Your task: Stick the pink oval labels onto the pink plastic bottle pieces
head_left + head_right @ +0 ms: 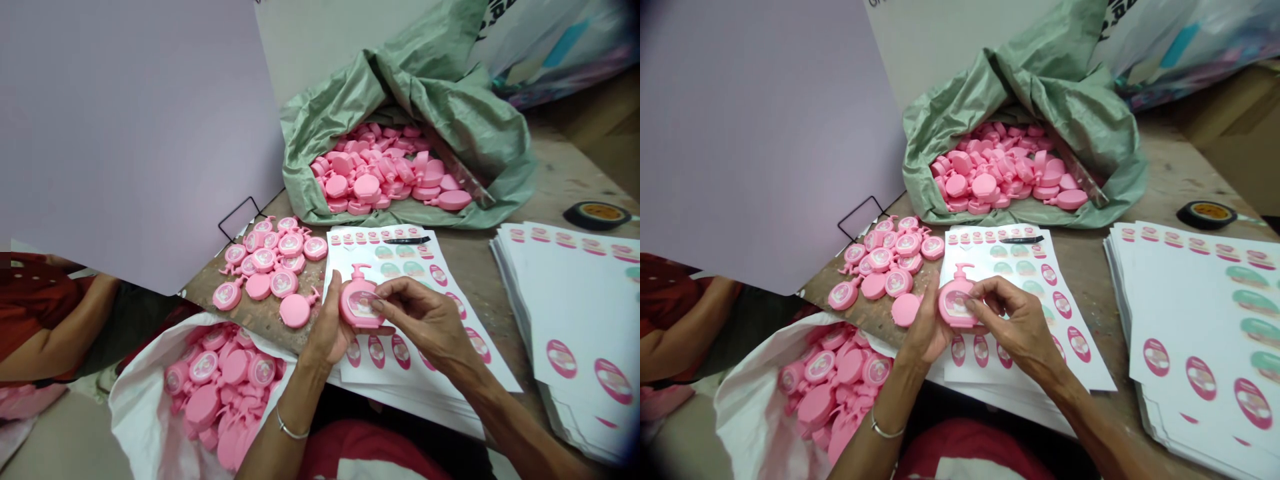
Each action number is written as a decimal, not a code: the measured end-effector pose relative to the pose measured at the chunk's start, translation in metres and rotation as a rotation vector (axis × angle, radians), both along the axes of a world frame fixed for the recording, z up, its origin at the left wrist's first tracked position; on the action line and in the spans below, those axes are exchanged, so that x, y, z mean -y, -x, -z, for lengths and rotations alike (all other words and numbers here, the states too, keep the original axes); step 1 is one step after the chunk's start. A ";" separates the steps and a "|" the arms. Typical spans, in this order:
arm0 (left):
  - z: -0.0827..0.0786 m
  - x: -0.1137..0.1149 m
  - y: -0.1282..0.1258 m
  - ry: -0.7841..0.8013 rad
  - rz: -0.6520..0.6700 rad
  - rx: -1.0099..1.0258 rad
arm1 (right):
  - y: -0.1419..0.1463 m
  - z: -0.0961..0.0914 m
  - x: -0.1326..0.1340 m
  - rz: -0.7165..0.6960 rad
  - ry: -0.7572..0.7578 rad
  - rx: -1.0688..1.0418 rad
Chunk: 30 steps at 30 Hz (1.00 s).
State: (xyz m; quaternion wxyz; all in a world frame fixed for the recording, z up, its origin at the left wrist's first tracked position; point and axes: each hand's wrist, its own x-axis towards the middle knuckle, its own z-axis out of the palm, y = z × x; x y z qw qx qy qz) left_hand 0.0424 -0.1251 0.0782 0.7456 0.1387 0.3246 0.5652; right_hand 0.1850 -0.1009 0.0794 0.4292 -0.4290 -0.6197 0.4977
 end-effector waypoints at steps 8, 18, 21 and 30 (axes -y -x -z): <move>-0.005 0.009 0.011 -0.111 0.086 -0.132 | -0.001 -0.006 0.000 -0.022 -0.021 0.029; -0.008 0.011 0.012 -0.119 0.138 -0.209 | -0.001 -0.012 0.002 0.000 -0.154 0.156; -0.009 0.009 0.010 -0.130 0.131 -0.200 | 0.002 -0.015 0.006 0.083 -0.440 0.292; -0.009 0.007 0.013 -0.141 0.172 -0.149 | -0.017 -0.019 -0.016 0.344 -0.580 0.464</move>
